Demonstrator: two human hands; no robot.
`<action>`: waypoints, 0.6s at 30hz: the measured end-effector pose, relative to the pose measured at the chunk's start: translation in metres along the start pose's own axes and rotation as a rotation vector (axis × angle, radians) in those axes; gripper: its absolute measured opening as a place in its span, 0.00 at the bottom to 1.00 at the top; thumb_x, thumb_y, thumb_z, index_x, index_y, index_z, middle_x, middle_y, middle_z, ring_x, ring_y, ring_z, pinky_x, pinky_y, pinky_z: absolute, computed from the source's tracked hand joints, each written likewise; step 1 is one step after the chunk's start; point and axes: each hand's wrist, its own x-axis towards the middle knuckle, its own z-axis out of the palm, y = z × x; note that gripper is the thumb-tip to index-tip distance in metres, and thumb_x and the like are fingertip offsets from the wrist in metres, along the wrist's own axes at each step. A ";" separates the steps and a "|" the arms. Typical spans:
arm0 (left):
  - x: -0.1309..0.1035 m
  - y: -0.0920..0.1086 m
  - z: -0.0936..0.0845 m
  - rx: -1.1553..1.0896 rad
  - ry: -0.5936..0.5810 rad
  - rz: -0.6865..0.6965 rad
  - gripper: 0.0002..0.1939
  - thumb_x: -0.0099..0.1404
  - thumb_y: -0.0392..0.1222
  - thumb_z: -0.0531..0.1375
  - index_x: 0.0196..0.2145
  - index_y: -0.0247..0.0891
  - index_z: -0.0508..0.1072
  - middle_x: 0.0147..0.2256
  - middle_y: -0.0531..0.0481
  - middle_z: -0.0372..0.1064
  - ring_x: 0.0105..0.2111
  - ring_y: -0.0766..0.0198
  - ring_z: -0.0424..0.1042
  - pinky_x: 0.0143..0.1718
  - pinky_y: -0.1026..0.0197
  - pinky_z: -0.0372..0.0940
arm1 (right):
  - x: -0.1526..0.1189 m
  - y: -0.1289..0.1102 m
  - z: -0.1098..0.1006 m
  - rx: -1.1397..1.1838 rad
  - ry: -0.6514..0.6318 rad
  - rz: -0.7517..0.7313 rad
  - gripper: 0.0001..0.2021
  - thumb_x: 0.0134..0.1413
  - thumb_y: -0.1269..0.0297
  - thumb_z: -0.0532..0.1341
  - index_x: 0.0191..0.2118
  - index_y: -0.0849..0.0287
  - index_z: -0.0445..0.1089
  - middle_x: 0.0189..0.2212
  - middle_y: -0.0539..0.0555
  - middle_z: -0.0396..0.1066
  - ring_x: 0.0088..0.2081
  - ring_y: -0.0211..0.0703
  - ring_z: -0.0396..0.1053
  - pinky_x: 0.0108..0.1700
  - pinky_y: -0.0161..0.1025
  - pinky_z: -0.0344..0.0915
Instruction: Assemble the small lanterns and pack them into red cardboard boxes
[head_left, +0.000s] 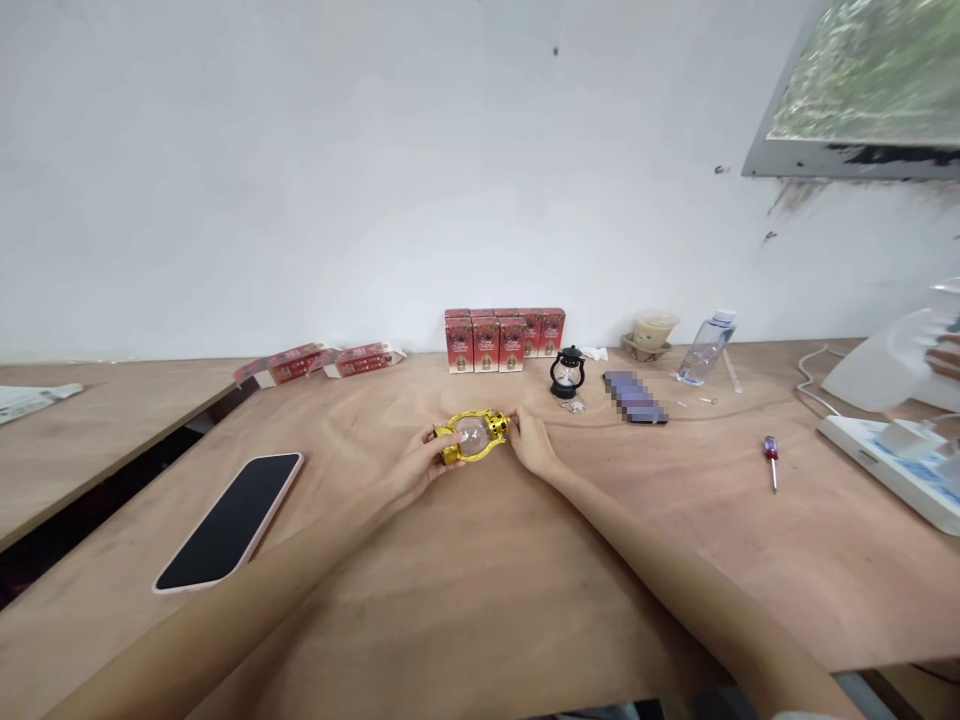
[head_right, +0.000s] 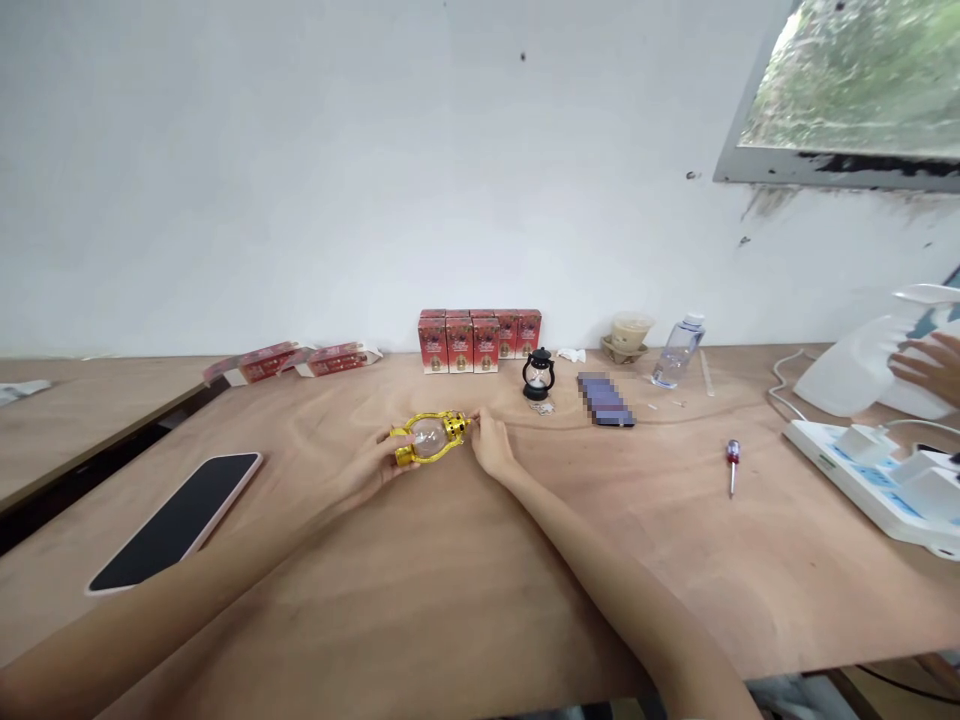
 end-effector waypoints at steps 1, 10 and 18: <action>0.000 -0.001 0.001 0.004 0.020 0.005 0.16 0.47 0.40 0.69 0.32 0.37 0.68 0.34 0.50 0.69 0.32 0.64 0.71 0.30 0.62 0.69 | 0.001 0.000 -0.002 -0.019 0.002 -0.012 0.05 0.53 0.70 0.53 0.31 0.57 0.65 0.26 0.52 0.71 0.29 0.43 0.68 0.36 0.39 0.61; 0.020 -0.008 -0.007 -0.020 0.142 0.158 0.18 0.43 0.38 0.70 0.32 0.35 0.70 0.29 0.52 0.70 0.30 0.67 0.69 0.29 0.68 0.64 | -0.013 -0.036 -0.020 0.041 -0.006 -0.363 0.11 0.59 0.60 0.51 0.37 0.55 0.70 0.34 0.56 0.69 0.39 0.46 0.66 0.45 0.44 0.62; 0.046 -0.026 0.012 -0.133 0.049 0.245 0.22 0.45 0.48 0.69 0.35 0.37 0.69 0.37 0.50 0.71 0.37 0.66 0.71 0.43 0.62 0.65 | -0.018 -0.033 0.013 0.535 0.095 0.062 0.29 0.48 0.50 0.61 0.54 0.55 0.56 0.50 0.59 0.64 0.49 0.46 0.65 0.52 0.46 0.63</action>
